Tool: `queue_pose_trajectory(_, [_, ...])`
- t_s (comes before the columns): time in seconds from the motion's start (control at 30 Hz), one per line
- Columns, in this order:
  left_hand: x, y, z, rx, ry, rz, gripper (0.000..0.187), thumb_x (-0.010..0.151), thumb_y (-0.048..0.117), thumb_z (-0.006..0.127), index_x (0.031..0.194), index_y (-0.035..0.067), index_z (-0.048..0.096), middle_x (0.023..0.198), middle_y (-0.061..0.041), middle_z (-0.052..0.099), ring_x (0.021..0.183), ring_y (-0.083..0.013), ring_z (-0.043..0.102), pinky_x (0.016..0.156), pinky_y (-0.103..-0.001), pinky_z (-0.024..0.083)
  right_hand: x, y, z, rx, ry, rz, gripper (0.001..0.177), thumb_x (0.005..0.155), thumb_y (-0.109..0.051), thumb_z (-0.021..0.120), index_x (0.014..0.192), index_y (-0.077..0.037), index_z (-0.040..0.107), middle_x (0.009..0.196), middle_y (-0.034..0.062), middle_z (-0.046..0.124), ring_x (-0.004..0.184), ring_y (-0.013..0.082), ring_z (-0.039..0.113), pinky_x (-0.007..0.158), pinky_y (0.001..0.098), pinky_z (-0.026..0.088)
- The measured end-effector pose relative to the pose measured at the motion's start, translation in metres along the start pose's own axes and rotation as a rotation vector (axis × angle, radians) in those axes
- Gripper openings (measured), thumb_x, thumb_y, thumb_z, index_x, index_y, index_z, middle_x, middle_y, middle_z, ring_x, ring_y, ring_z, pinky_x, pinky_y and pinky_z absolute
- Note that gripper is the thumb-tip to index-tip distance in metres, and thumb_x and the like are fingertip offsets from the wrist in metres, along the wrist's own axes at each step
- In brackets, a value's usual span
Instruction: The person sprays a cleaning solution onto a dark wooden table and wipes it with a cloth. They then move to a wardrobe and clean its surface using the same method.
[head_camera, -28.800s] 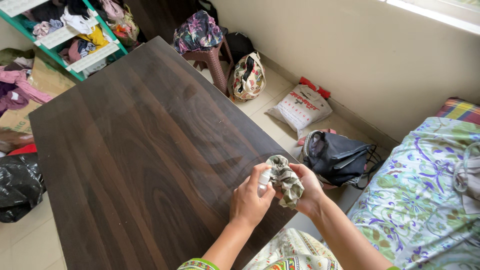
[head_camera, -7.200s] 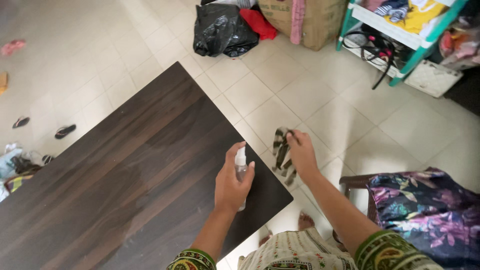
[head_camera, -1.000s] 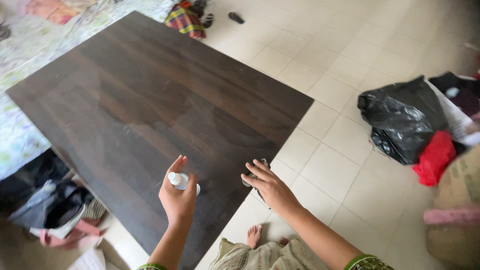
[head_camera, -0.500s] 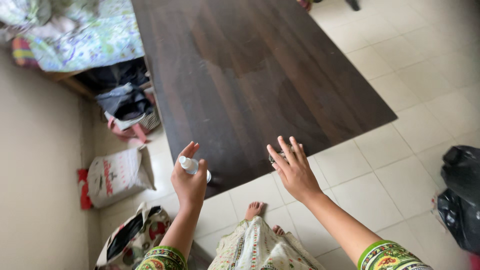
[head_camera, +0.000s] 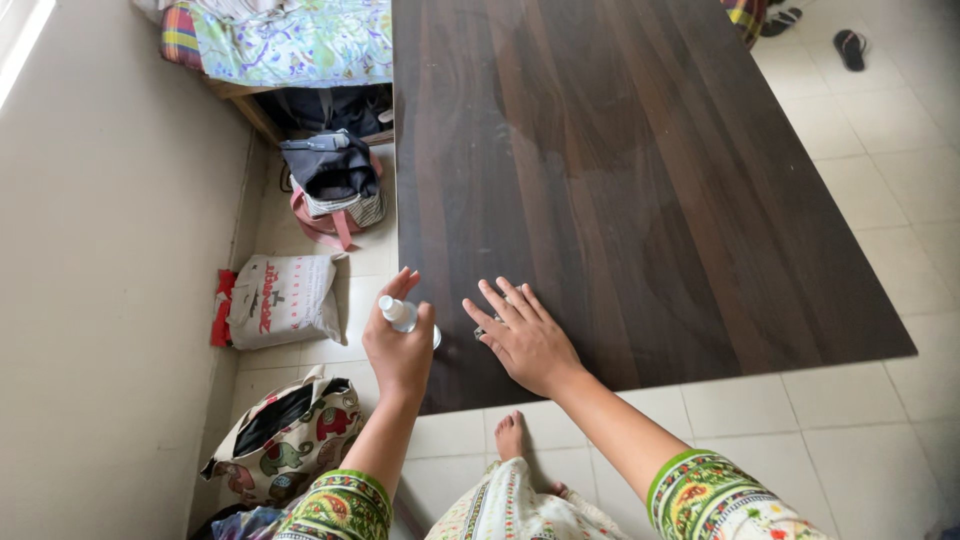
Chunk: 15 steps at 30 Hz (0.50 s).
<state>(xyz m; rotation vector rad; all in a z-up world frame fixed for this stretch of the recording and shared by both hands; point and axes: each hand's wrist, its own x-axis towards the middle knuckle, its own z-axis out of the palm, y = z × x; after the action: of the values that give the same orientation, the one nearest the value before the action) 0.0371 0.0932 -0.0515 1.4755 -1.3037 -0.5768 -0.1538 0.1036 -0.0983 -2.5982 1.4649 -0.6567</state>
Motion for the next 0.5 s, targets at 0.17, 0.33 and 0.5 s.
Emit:
queue_pose_trajectory(0.17, [0.032, -0.010, 0.013, -0.066, 0.056, 0.012, 0.046, 0.085, 0.005, 0.066, 0.131, 0.002, 0.064, 0.125, -0.010, 0.074, 0.117, -0.0188, 0.070, 0.101, -0.031, 0.052, 0.031, 0.045, 0.006, -0.052, 0.009, 0.015, 0.057, 0.099, -0.033, 0.052, 0.154, -0.021, 0.044, 0.159, 0.0111, 0.040, 0.149, 0.0310, 0.034, 0.121, 0.0575, 0.021])
queue_pose_trajectory(0.33, [0.055, -0.020, 0.018, -0.088, 0.095, 0.024, 0.046, 0.085, 0.003, 0.066, 0.131, 0.000, 0.063, 0.128, -0.011, 0.072, 0.121, -0.0184, 0.069, 0.104, -0.031, 0.051, 0.012, 0.135, -0.020, -0.267, 0.126, 0.317, 0.053, 0.103, -0.033, 0.051, 0.154, -0.019, 0.044, 0.158, 0.0126, 0.044, 0.148, 0.0315, 0.037, 0.119, 0.0636, 0.022])
queue_pose_trajectory(0.5, [0.058, -0.016, 0.021, -0.079, 0.113, 0.016, 0.045, 0.086, 0.001, 0.065, 0.131, -0.001, 0.064, 0.127, -0.013, 0.073, 0.122, -0.0200, 0.068, 0.107, -0.033, 0.050, -0.091, 0.194, -0.080, -0.312, 0.174, 0.593, 0.053, 0.105, -0.031, 0.047, 0.156, -0.020, 0.044, 0.159, 0.0147, 0.043, 0.150, 0.0330, 0.036, 0.120, 0.0650, 0.019])
